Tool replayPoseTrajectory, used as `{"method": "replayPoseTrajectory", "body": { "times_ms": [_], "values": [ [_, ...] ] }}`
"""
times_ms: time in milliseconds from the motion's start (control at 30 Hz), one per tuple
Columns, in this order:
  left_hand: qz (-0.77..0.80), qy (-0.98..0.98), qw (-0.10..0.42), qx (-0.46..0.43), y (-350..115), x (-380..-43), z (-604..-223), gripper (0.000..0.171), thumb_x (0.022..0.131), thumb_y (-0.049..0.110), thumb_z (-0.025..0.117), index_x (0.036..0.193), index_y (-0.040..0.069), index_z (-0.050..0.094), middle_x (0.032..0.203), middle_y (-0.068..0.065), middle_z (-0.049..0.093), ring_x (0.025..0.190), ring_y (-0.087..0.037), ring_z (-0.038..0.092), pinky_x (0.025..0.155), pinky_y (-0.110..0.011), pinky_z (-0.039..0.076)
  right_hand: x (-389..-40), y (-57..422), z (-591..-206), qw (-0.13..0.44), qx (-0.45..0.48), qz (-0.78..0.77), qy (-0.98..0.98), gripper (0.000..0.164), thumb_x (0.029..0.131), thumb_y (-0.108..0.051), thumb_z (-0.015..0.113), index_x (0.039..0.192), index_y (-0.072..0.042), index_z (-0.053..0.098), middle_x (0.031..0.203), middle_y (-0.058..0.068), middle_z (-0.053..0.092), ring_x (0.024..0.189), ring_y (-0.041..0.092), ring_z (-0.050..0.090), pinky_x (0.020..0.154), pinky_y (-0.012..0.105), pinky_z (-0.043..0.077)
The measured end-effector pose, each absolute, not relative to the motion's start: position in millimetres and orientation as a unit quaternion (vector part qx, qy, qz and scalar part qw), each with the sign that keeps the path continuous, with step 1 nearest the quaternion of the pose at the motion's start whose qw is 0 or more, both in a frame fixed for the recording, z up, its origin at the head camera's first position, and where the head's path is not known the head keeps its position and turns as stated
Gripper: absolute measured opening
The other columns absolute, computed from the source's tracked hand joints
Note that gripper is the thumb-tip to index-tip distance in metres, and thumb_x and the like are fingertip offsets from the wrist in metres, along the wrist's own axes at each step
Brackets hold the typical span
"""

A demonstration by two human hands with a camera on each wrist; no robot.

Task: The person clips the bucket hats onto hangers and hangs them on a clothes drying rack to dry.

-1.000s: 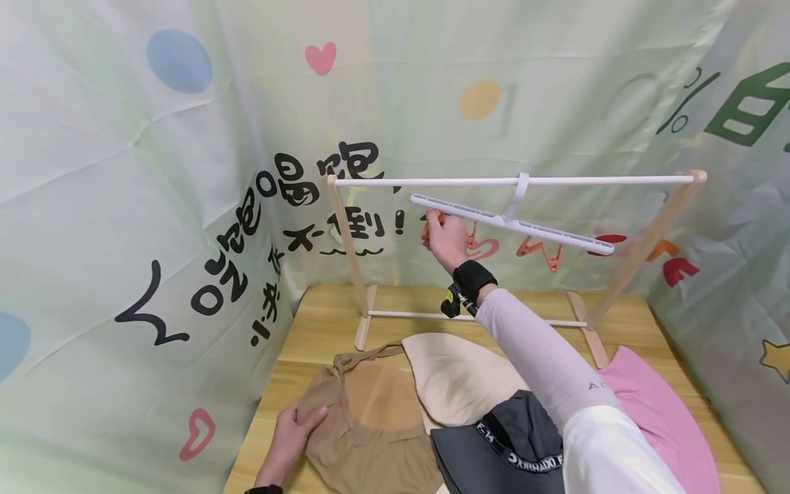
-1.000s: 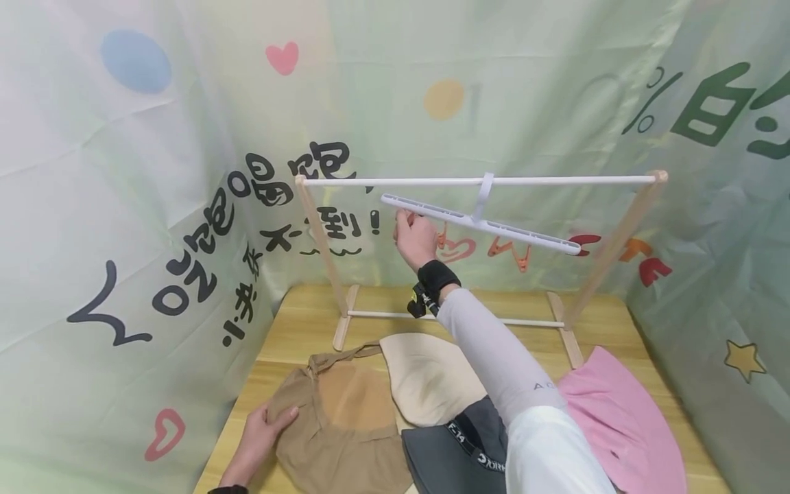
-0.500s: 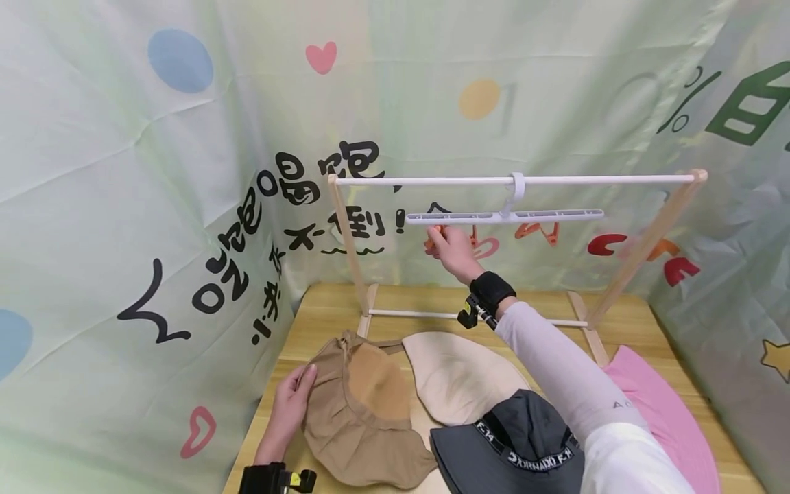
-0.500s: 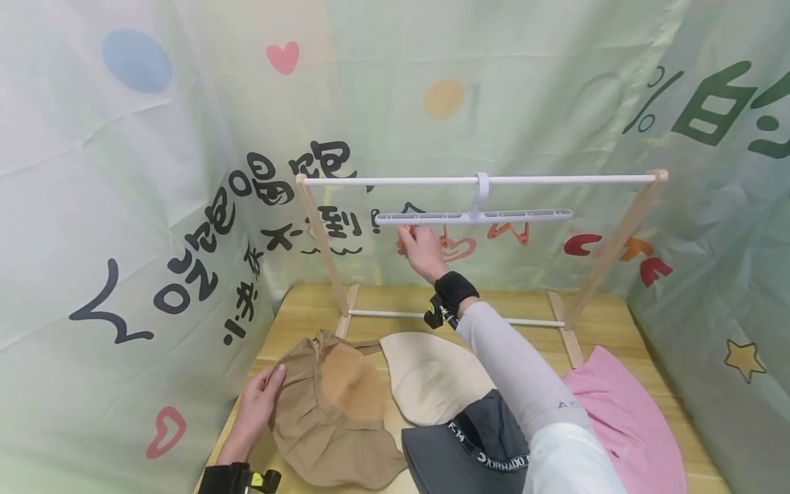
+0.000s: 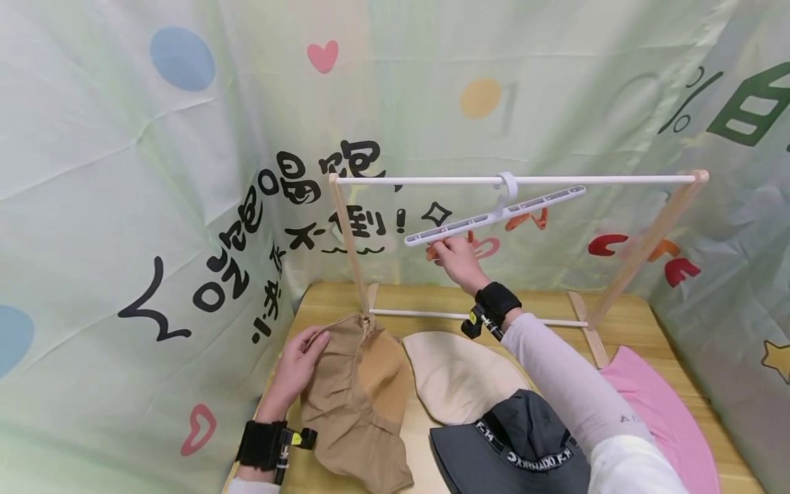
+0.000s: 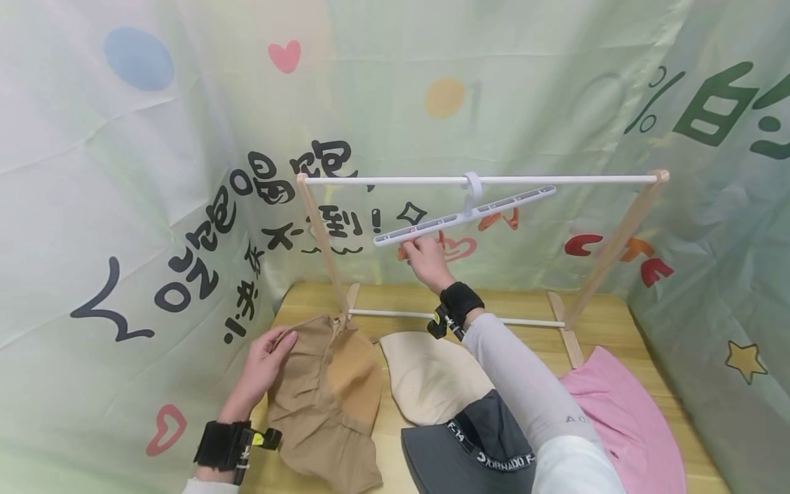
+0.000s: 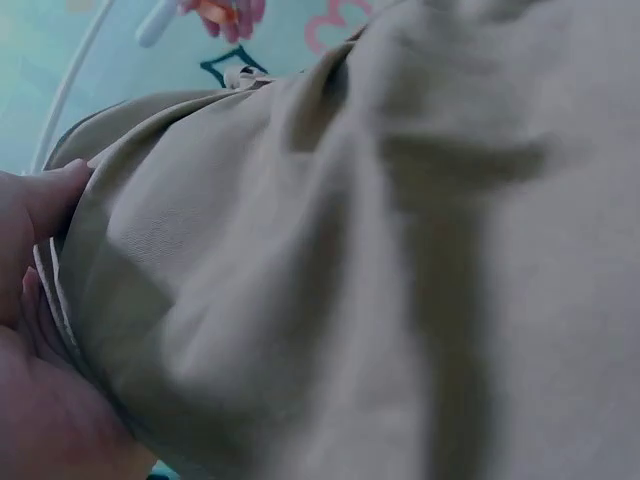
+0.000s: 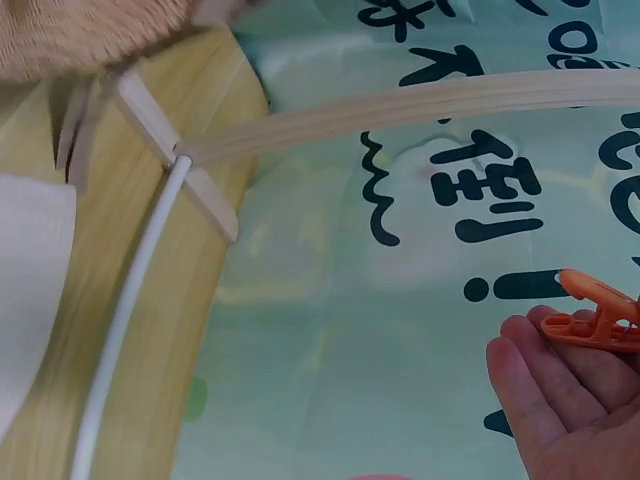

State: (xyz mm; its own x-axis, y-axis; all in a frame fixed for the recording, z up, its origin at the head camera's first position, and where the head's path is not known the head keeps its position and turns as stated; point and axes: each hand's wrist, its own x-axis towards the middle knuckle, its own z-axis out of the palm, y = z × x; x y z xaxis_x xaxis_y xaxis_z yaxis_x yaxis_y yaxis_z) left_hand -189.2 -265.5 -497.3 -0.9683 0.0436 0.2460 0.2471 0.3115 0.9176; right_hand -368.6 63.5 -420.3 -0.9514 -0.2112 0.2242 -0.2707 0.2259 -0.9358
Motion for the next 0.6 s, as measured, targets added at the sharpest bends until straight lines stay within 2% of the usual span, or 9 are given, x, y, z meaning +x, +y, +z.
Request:
{"method": "replayPoseTrajectory", "body": {
  "times_ms": [133,300,433,600],
  "values": [
    [-0.574,-0.807,0.074,-0.113,-256.2,-204.0,-477.8,0.022,0.104,0.019,0.054,0.113,0.003,0.067,0.099,-0.015,0.065,0.087,-0.022,0.058,0.073,-0.029,0.049,-367.7,66.6,-424.0,0.022,0.166,0.610,-0.774,0.027,0.104,-0.013,0.049,0.099,0.007,0.066,0.098,0.021,0.065,0.095,0.026,0.063,0.090,0.038,0.054],
    [-0.582,-0.803,0.048,-0.123,-249.3,-234.4,-483.0,0.029,0.102,0.032,0.057,0.118,0.011,0.068,0.111,-0.010,0.067,0.100,-0.022,0.061,0.084,-0.034,0.050,-368.0,68.3,-427.7,0.013,0.178,0.620,-0.764,0.028,0.103,-0.010,0.050,0.093,0.010,0.066,0.108,0.026,0.066,0.101,0.026,0.064,0.091,0.035,0.054],
    [-0.605,-0.784,0.010,-0.139,-240.9,-254.0,-480.6,0.032,0.102,0.032,0.057,0.121,0.009,0.067,0.116,-0.010,0.067,0.105,-0.022,0.061,0.090,-0.036,0.050,-364.9,67.7,-427.5,-0.006,0.184,0.628,-0.756,0.029,0.104,-0.010,0.048,0.097,0.012,0.065,0.115,0.030,0.063,0.106,0.029,0.064,0.092,0.035,0.053],
    [-0.636,-0.757,-0.026,-0.144,-229.0,-282.5,-479.3,0.035,0.102,0.029,0.057,0.124,0.003,0.065,0.117,-0.014,0.065,0.105,-0.024,0.061,0.089,-0.033,0.051,-360.4,69.3,-426.4,-0.017,0.195,0.636,-0.746,0.033,0.106,-0.013,0.047,0.102,0.015,0.064,0.119,0.028,0.062,0.110,0.031,0.062,0.095,0.037,0.052]
  ]
}}
